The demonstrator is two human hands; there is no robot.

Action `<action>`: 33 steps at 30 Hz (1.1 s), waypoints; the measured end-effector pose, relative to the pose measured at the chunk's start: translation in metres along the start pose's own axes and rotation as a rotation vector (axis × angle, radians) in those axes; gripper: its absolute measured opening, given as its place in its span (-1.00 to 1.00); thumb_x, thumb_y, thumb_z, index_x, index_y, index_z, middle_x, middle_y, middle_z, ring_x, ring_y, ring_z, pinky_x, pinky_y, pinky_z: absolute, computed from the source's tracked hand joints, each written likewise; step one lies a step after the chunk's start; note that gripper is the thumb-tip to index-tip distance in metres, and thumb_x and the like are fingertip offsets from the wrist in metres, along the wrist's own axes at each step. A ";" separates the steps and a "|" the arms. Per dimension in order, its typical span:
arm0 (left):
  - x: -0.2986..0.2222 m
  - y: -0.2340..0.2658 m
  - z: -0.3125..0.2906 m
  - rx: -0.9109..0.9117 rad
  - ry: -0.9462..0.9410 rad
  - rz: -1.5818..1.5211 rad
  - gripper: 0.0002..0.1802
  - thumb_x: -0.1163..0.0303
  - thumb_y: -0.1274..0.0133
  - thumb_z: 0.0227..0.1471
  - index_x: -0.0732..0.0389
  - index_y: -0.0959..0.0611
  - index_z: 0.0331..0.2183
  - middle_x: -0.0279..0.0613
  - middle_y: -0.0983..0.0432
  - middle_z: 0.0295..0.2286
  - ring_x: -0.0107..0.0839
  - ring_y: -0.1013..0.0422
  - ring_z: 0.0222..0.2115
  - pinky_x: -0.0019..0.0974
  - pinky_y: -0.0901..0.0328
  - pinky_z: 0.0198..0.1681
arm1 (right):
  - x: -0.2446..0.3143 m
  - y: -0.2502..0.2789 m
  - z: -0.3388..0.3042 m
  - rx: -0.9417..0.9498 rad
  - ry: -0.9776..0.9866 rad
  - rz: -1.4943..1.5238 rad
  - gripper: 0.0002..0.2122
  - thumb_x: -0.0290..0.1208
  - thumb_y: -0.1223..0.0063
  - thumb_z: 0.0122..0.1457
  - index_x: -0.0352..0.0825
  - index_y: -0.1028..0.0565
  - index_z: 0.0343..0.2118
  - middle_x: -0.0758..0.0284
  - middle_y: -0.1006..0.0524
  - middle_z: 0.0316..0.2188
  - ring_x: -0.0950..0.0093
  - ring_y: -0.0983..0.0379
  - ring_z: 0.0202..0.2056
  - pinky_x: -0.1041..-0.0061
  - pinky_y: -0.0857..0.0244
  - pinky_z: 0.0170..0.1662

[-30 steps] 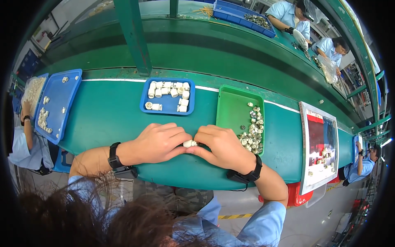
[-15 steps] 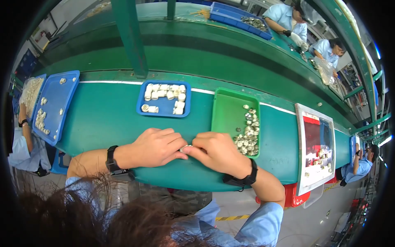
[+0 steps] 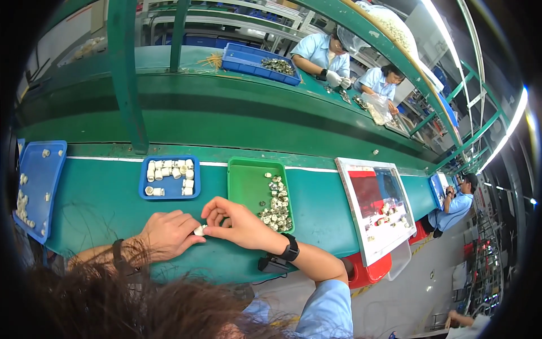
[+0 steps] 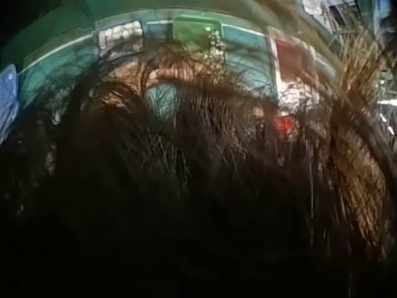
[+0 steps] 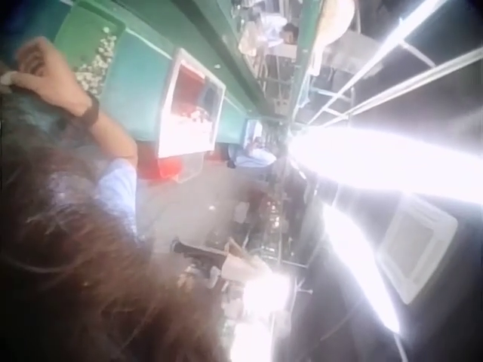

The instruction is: The person picks up a white plastic housing and a metal component by hand, fits the metal component into the housing, and places the assembled unit into a blue tray, repeating the process for several units.

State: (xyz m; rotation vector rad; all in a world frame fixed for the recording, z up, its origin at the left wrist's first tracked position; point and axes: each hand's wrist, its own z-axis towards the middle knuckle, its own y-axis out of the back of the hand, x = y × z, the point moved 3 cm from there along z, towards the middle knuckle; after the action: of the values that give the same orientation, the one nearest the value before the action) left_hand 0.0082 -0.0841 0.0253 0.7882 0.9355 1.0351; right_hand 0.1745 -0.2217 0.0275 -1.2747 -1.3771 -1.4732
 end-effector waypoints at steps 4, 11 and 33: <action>0.000 -0.002 0.000 0.008 0.028 0.026 -0.68 0.08 -0.30 0.15 0.12 -0.64 -0.29 -0.34 -0.53 -0.42 -0.32 -0.53 -0.38 -0.20 -0.45 -0.40 | -0.009 0.001 0.002 0.077 -0.086 0.134 -0.69 -0.49 -0.30 0.30 -0.32 -0.44 0.03 0.50 -0.49 -0.29 0.72 -0.42 -0.23 0.68 -0.34 -0.22; 0.000 -0.006 0.002 0.000 0.033 0.096 -0.70 0.13 -0.29 0.16 0.13 -0.60 -0.32 -0.32 -0.51 -0.43 -0.32 -0.51 -0.39 -0.21 -0.44 -0.43 | -0.008 -0.006 0.001 0.009 -0.034 0.143 -0.67 -0.54 -0.28 0.30 -0.32 -0.43 0.07 0.48 -0.48 -0.23 0.71 -0.42 -0.19 0.66 -0.37 -0.17; -0.002 -0.013 -0.001 -0.129 0.119 0.109 -0.71 0.15 -0.25 0.20 0.14 -0.58 -0.35 -0.31 -0.52 -0.44 -0.32 -0.53 -0.43 -0.21 -0.44 -0.47 | -0.013 -0.014 0.005 -0.141 -0.086 0.346 -0.59 -0.67 -0.25 0.28 -0.42 -0.37 0.14 0.38 -0.50 -0.15 0.62 -0.49 -0.09 0.61 -0.43 0.06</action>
State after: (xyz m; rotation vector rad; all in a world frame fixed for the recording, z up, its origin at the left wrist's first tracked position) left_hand 0.0111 -0.0896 0.0134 0.6818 0.9241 1.2356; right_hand 0.1654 -0.2166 0.0113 -1.5919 -1.0533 -1.3047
